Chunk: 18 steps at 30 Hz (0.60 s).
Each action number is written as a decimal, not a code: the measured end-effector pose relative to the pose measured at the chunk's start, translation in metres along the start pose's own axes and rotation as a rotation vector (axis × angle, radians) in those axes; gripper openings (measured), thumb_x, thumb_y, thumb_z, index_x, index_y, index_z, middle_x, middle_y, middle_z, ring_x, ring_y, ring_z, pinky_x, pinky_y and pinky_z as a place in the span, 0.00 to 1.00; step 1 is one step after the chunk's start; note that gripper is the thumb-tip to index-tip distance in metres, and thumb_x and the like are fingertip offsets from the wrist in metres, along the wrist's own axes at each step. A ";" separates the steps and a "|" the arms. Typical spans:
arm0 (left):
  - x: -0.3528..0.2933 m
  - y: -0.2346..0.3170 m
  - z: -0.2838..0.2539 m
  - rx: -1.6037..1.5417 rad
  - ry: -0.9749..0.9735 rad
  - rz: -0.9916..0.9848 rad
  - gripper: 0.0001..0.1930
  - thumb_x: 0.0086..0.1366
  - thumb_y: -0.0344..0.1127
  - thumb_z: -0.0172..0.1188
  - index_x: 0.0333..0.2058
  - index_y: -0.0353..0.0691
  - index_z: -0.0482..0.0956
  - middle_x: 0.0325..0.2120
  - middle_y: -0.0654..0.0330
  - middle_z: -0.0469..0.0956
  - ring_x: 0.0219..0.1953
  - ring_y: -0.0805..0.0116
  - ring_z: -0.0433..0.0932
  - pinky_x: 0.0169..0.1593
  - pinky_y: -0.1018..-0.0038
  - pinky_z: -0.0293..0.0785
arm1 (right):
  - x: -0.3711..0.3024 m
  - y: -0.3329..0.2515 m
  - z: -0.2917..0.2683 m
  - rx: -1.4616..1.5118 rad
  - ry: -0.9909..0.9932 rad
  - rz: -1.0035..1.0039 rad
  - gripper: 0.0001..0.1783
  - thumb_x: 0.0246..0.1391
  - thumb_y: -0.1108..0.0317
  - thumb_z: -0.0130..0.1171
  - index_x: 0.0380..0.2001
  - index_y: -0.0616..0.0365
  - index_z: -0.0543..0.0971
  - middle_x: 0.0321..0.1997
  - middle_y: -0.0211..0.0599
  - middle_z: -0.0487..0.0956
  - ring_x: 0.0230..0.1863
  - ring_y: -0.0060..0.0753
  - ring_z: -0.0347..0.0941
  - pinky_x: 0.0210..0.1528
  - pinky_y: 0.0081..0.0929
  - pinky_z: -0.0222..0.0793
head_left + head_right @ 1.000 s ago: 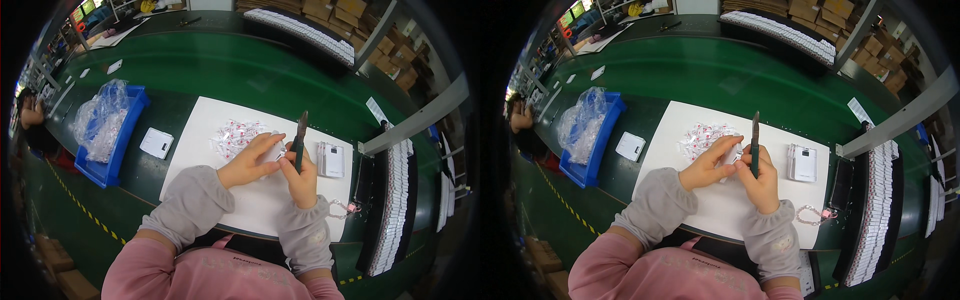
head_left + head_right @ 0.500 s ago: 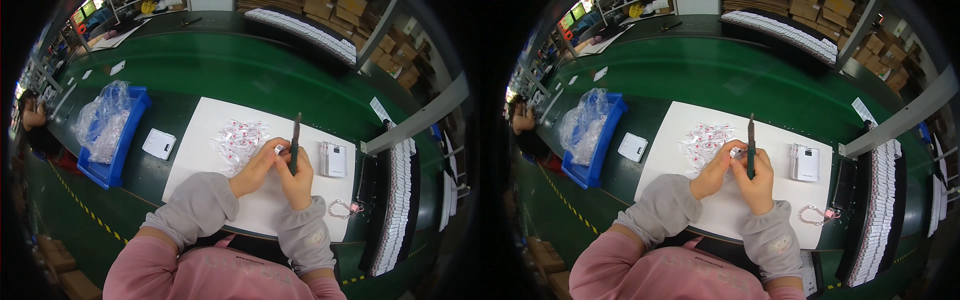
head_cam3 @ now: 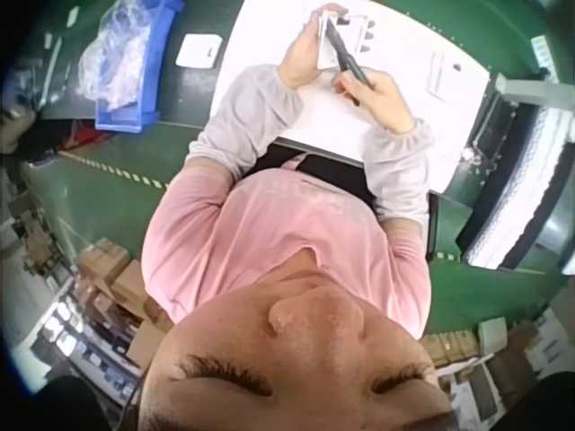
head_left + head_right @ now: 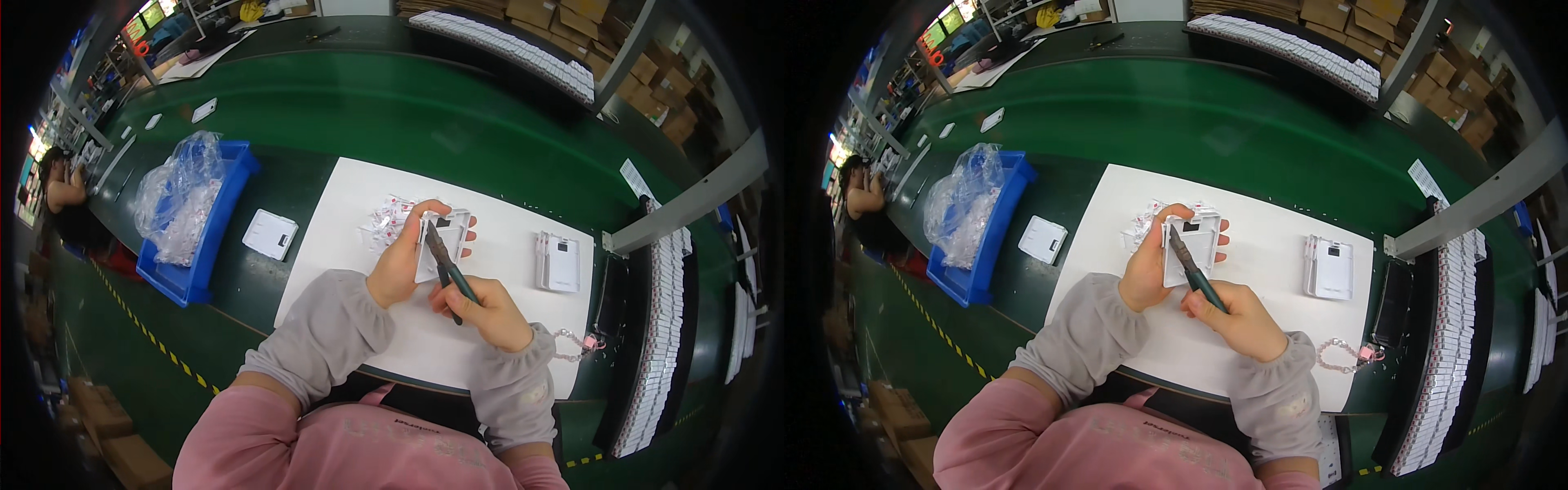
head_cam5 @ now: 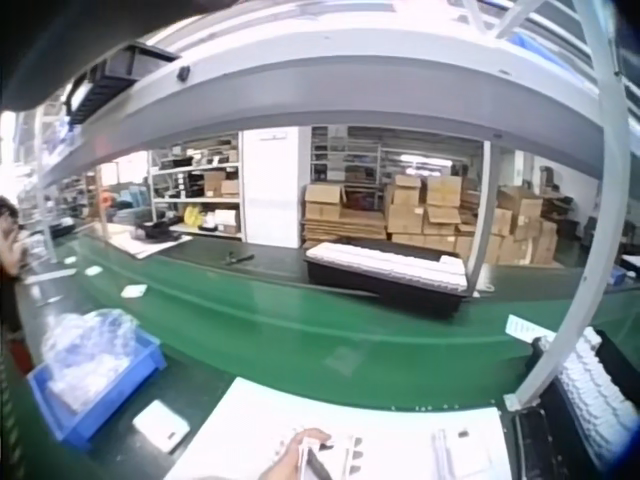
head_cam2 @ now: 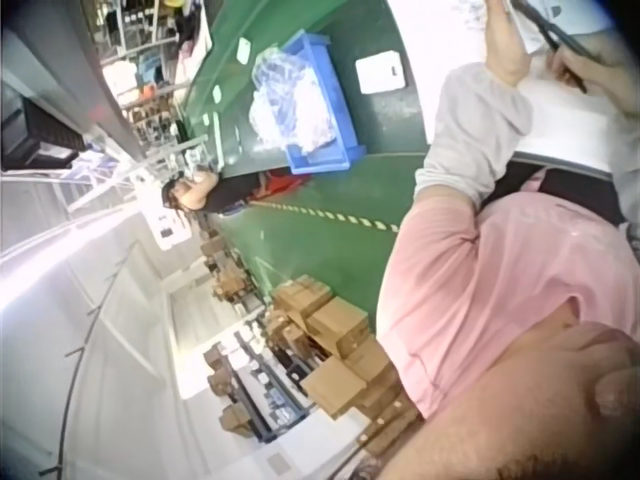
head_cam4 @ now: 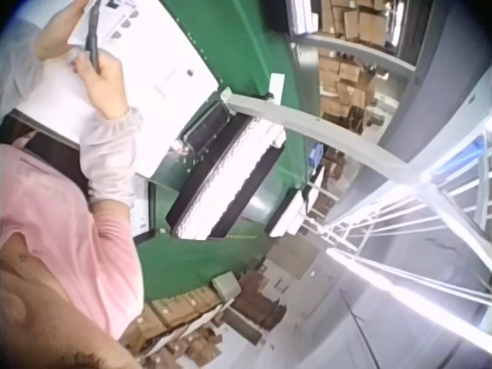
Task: Trimming excess plastic components using diagonal cutters at an assembly line station.
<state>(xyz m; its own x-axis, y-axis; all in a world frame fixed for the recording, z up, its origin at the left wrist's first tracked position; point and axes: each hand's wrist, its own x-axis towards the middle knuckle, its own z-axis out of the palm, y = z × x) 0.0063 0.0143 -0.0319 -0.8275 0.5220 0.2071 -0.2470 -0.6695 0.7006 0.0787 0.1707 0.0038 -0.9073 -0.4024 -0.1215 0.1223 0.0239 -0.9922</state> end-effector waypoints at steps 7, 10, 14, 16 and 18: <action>-0.001 0.001 0.000 0.009 0.003 0.002 0.24 0.70 0.57 0.27 0.53 0.47 0.59 0.52 0.45 0.68 0.52 0.56 0.70 0.52 0.63 0.71 | 0.003 0.008 0.011 0.107 -0.025 0.051 0.16 0.62 0.60 0.51 0.27 0.63 0.76 0.24 0.30 0.73 0.25 0.19 0.67 0.30 0.19 0.64; -0.001 0.002 0.007 0.011 0.066 0.011 0.24 0.70 0.57 0.28 0.52 0.47 0.59 0.51 0.45 0.68 0.51 0.57 0.71 0.50 0.64 0.73 | 0.007 0.022 0.028 0.277 -0.052 -0.030 0.19 0.63 0.58 0.48 0.26 0.63 0.71 0.26 0.35 0.73 0.26 0.24 0.68 0.30 0.22 0.66; -0.002 0.003 0.009 -0.031 0.151 0.022 0.22 0.71 0.55 0.30 0.52 0.48 0.60 0.51 0.45 0.69 0.49 0.57 0.72 0.48 0.64 0.73 | 0.011 0.029 0.039 0.734 -0.119 -0.020 0.21 0.65 0.55 0.42 0.26 0.63 0.67 0.34 0.46 0.71 0.30 0.36 0.70 0.33 0.30 0.71; -0.002 0.006 0.008 -0.063 0.170 -0.001 0.21 0.71 0.53 0.31 0.52 0.47 0.60 0.51 0.45 0.69 0.49 0.56 0.72 0.49 0.64 0.73 | 0.012 0.026 0.039 0.797 -0.113 -0.009 0.21 0.65 0.55 0.42 0.26 0.63 0.67 0.34 0.47 0.72 0.29 0.36 0.71 0.33 0.30 0.70; 0.001 0.009 0.006 -0.101 0.183 -0.026 0.20 0.71 0.52 0.32 0.52 0.46 0.61 0.50 0.45 0.70 0.50 0.55 0.72 0.50 0.63 0.73 | 0.011 0.022 0.035 0.809 -0.116 0.005 0.21 0.65 0.55 0.42 0.26 0.63 0.68 0.34 0.46 0.72 0.30 0.36 0.71 0.33 0.29 0.70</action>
<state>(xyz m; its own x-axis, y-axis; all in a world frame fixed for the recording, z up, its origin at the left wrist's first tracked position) 0.0066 0.0118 -0.0209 -0.8955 0.4415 0.0558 -0.3115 -0.7115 0.6298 0.0857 0.1353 -0.0180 -0.8640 -0.4973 -0.0787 0.4192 -0.6240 -0.6595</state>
